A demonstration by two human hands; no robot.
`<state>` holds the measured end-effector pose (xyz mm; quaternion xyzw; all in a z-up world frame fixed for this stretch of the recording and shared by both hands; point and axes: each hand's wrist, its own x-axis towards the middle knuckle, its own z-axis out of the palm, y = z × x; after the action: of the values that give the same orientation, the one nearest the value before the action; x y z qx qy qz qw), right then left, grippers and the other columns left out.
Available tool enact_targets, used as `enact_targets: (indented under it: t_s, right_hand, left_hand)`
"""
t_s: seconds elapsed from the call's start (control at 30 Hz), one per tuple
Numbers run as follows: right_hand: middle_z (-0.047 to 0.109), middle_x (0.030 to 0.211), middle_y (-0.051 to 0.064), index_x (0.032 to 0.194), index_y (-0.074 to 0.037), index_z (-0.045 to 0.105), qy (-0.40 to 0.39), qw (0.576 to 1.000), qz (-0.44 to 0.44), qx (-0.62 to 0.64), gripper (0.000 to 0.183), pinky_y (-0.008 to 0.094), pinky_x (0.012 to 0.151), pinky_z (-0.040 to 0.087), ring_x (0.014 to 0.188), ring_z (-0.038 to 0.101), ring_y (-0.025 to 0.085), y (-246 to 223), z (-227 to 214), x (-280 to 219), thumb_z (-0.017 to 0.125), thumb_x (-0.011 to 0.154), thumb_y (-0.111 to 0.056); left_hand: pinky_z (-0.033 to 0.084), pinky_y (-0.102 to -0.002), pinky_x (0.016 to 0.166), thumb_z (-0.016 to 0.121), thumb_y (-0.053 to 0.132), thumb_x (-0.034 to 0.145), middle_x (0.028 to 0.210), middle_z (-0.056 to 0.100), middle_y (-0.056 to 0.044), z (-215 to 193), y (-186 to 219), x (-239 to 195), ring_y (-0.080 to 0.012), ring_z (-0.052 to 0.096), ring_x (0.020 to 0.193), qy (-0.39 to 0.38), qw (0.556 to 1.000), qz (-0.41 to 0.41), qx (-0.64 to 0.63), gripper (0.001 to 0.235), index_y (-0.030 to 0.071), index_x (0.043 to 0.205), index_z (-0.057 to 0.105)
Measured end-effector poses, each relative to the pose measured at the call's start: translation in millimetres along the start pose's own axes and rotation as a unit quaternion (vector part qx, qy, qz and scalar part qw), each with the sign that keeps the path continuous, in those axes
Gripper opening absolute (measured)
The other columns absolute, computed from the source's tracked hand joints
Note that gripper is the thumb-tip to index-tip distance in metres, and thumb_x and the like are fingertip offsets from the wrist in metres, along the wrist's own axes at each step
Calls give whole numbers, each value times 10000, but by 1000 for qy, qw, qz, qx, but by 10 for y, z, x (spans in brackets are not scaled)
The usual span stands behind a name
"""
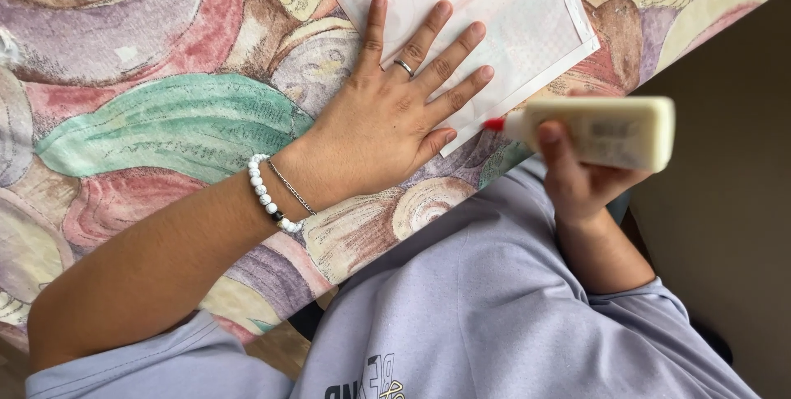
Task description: Applying glue to paper templates and folding them to assemble bags.
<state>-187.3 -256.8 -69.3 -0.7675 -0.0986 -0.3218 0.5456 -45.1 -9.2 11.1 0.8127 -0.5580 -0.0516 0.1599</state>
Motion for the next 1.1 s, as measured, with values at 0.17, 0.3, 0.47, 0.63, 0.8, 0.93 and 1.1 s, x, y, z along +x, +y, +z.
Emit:
enact_targets:
  t_s: [0.17, 0.3, 0.47, 0.63, 0.8, 0.93, 1.1]
  right_hand:
    - [471, 1384, 326, 1290, -71, 325, 197, 978, 15, -59, 528, 665, 1015, 597, 1220, 545, 470, 221, -244, 151, 733, 1041, 154]
    - [449, 1415, 352, 1483, -197, 331, 162, 987, 6, -3, 667, 724, 1035, 587, 1215, 514, 537, 145, -114, 79, 656, 1070, 213]
    - [388, 1522, 301, 1634, -388, 271, 88, 996, -17, 21, 993, 719, 1021, 573, 1265, 506, 531, 214, -106, -110, 610, 984, 281]
    - [479, 1420, 294, 1372, -101, 364, 234, 972, -2, -12, 583, 694, 1064, 561, 1266, 534, 482, 486, -391, 174, 750, 1057, 202]
    - [511, 1373, 338, 1285, -44, 357, 248, 969, 2, -7, 519, 675, 1009, 591, 1206, 580, 489, 344, -239, 201, 787, 1029, 97]
    - [476, 1357, 312, 1390, -114, 361, 190, 982, 0, -4, 576, 686, 1038, 567, 1201, 532, 465, 379, -271, 160, 718, 1033, 162]
    - [533, 1327, 311, 1303, 10, 413, 256, 966, -33, -32, 464, 661, 1015, 591, 1214, 586, 472, 589, -526, 320, 777, 1065, 172]
  left_hand:
    - [45, -816, 1179, 531, 445, 1047, 1731, 171, -159, 0, 1, 5, -451, 84, 1573, -13, 1000, -5, 10, 683, 176, 1661, 401]
    - [46, -818, 1176, 537, 438, 1045, 1729, 183, -169, 5, 1, 2, -458, 86, 1570, -8, 1000, -1, 6, 682, 167, 1658, 412]
    - [59, -820, 1170, 545, 426, 1051, 1722, 191, -175, -11, 6, 5, -458, 91, 1563, -9, 1000, -3, 3, 669, 166, 1655, 423]
    - [49, -819, 1172, 574, 417, 1037, 1722, 196, -170, -22, -4, 0, -453, 96, 1565, -5, 1000, -3, -3, 679, 155, 1649, 439]
    - [44, -821, 1171, 545, 427, 1043, 1724, 187, -171, -19, 3, 3, -453, 85, 1566, -10, 1000, -3, -1, 678, 160, 1653, 418]
    - [53, -823, 1168, 562, 429, 1035, 1722, 192, -172, -19, 0, 9, -454, 90, 1564, -9, 1000, -2, 1, 688, 160, 1653, 420]
    - [56, -822, 1168, 552, 434, 1040, 1722, 199, -177, -19, 1, 2, -452, 89, 1564, -7, 1000, 0, 7, 677, 155, 1645, 438]
